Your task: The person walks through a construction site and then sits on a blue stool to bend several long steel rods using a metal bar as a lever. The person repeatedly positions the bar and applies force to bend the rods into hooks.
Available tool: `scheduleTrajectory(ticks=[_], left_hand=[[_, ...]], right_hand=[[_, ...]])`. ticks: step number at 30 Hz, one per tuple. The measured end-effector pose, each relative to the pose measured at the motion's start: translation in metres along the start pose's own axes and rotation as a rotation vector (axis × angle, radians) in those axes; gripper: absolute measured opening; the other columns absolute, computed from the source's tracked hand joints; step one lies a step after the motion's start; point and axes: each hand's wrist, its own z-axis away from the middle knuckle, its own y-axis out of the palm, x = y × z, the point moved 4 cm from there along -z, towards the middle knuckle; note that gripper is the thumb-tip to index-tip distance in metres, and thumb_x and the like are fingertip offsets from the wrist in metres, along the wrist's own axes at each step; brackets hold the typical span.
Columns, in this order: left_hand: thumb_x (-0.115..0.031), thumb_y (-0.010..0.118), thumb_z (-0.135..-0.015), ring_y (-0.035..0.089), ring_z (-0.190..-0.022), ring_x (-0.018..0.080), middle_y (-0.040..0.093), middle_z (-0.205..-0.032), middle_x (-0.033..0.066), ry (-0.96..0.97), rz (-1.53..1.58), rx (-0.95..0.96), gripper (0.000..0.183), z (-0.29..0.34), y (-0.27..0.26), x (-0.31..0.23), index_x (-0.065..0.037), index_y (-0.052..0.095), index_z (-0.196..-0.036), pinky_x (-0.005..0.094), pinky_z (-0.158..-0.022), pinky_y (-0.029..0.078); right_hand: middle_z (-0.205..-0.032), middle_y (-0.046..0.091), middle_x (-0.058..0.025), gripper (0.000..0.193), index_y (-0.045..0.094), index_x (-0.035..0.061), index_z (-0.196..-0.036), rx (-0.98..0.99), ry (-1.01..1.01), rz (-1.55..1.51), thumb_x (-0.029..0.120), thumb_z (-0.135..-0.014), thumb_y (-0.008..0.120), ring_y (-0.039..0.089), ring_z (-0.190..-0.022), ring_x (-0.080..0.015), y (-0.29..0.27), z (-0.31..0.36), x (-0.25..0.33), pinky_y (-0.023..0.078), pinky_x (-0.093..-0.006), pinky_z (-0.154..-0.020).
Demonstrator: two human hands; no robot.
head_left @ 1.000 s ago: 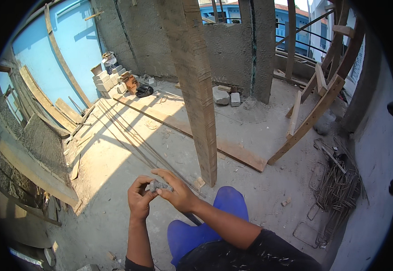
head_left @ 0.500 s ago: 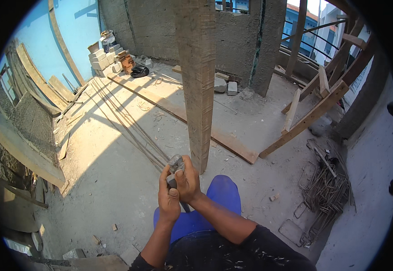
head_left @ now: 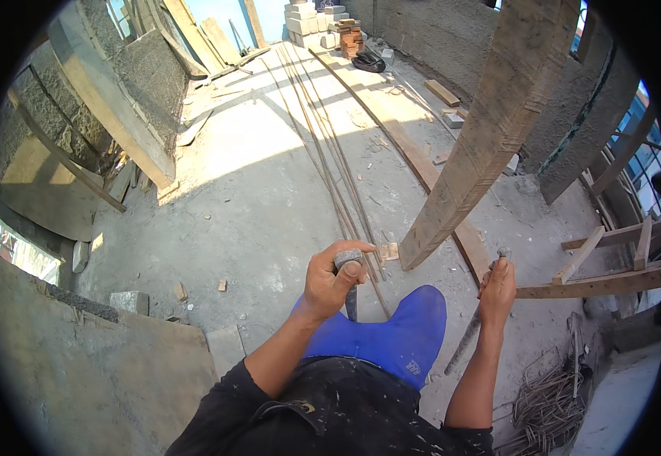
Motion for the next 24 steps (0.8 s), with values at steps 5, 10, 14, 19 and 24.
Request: scheduleTrajectory(ticks=[5,10,14,19,24], left_hand=[[-0.049,0.051,-0.102,0.044,-0.057,0.0089,0.053,-0.062,0.0026,-0.089,0.093,0.082,0.054,-0.007,-0.035,-0.009,0.002,0.068,-0.1,0.0258,-0.053,0.034],[-0.044,0.048,-0.102,0.039,-0.053,0.0101,0.047,-0.057,0.002,-0.047,0.154,-0.112,0.05,-0.001,-0.055,-0.007,-0.003,0.061,-0.078,0.0281,-0.052,0.033],[-0.048,0.041,-0.105,0.034,-0.055,0.0101,0.044,-0.061,0.0004,-0.035,0.176,-0.175,0.049,-0.004,-0.068,-0.013,-0.008,0.054,-0.078,0.0285,-0.055,0.031],[-0.053,0.04,-0.105,0.033,-0.056,0.0095,0.042,-0.061,-0.0004,-0.059,0.205,-0.14,0.052,-0.022,-0.077,-0.005,-0.009,0.053,-0.08,0.0281,-0.056,0.031],[-0.061,0.042,-0.104,0.033,-0.056,0.0093,0.042,-0.062,-0.0016,-0.068,0.147,-0.215,0.056,-0.023,-0.09,0.014,-0.011,0.053,-0.082,0.0282,-0.056,0.03]], right_hand=[[-0.114,0.067,-0.0335,0.078,0.058,-0.0095,-0.129,0.085,0.38,0.478,0.062,-0.102,0.044,0.065,-0.111,-0.046,-0.016,0.064,-0.179,0.049,-0.0485,-0.094],[-0.135,0.054,-0.0403,0.094,0.048,-0.0163,-0.138,0.243,0.674,0.553,0.069,-0.1,0.04,0.051,-0.132,-0.0501,-0.035,0.162,-0.315,0.04,-0.0496,-0.112],[-0.135,0.053,-0.0409,0.094,0.051,-0.0166,-0.135,0.298,0.819,0.645,0.069,-0.099,0.039,0.05,-0.132,-0.0497,-0.053,0.216,-0.381,0.04,-0.05,-0.111],[-0.108,0.068,-0.0286,0.055,0.064,-0.0063,-0.118,0.119,0.416,0.732,0.045,-0.101,0.057,0.066,-0.102,-0.0407,-0.046,0.165,-0.354,0.05,-0.0481,-0.093],[-0.104,0.071,-0.0187,0.027,0.069,0.0008,-0.11,0.007,0.219,0.38,0.025,-0.1,0.062,0.068,-0.097,-0.0334,0.056,0.068,-0.233,0.052,-0.0428,-0.087]])
